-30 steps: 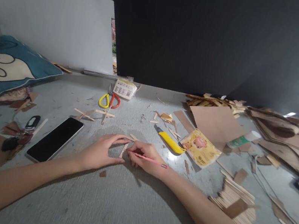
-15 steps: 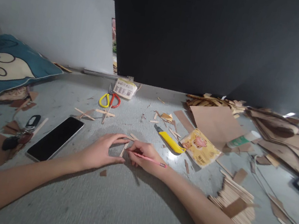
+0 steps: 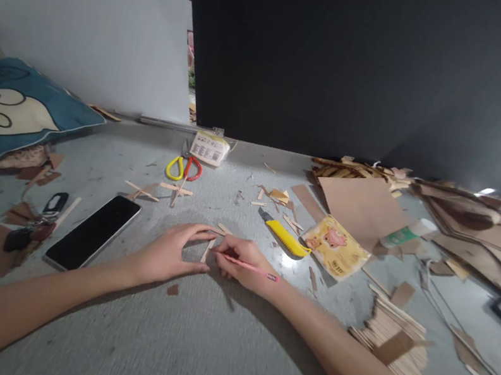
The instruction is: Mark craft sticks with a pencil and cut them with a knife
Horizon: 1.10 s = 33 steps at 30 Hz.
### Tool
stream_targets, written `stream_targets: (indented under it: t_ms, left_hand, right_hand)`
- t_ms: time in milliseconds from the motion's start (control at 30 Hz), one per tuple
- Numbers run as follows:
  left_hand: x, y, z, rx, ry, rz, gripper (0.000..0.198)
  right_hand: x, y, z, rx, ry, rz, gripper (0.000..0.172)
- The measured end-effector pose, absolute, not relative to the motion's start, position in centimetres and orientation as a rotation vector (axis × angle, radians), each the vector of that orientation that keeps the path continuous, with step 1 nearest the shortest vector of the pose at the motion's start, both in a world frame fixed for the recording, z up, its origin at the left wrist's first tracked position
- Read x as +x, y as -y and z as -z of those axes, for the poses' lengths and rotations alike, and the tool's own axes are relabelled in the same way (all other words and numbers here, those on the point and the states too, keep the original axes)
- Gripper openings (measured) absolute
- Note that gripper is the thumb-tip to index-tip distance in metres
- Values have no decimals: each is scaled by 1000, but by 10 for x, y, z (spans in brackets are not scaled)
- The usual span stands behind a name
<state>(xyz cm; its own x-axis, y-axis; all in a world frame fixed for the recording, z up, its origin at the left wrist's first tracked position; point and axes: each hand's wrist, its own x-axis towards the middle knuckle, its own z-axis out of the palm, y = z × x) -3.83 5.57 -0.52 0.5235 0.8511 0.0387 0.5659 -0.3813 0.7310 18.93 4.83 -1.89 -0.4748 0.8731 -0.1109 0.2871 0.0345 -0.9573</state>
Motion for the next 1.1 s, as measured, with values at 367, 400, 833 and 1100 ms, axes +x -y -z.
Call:
stream_targets:
  t_ms: [367, 400, 833, 1100]
  left_hand:
    - [-38, -56, 4, 2102, -1137, -559, 64]
    - [-38, -56, 5, 2103, -1138, -561, 65]
    - [-37, -55, -1, 2067, -1131, -552, 62]
    - [-37, -55, 2, 2082, -1141, -558, 63]
  right_hand:
    - [189, -49, 24, -1170, 1810, -1435, 23]
    - [189, -49, 25, -1172, 1804, -1437, 24]
    - [189, -48, 24, -1153, 1822, -1411, 21]
    - [189, -48, 24, -1141, 1823, -1414, 22]
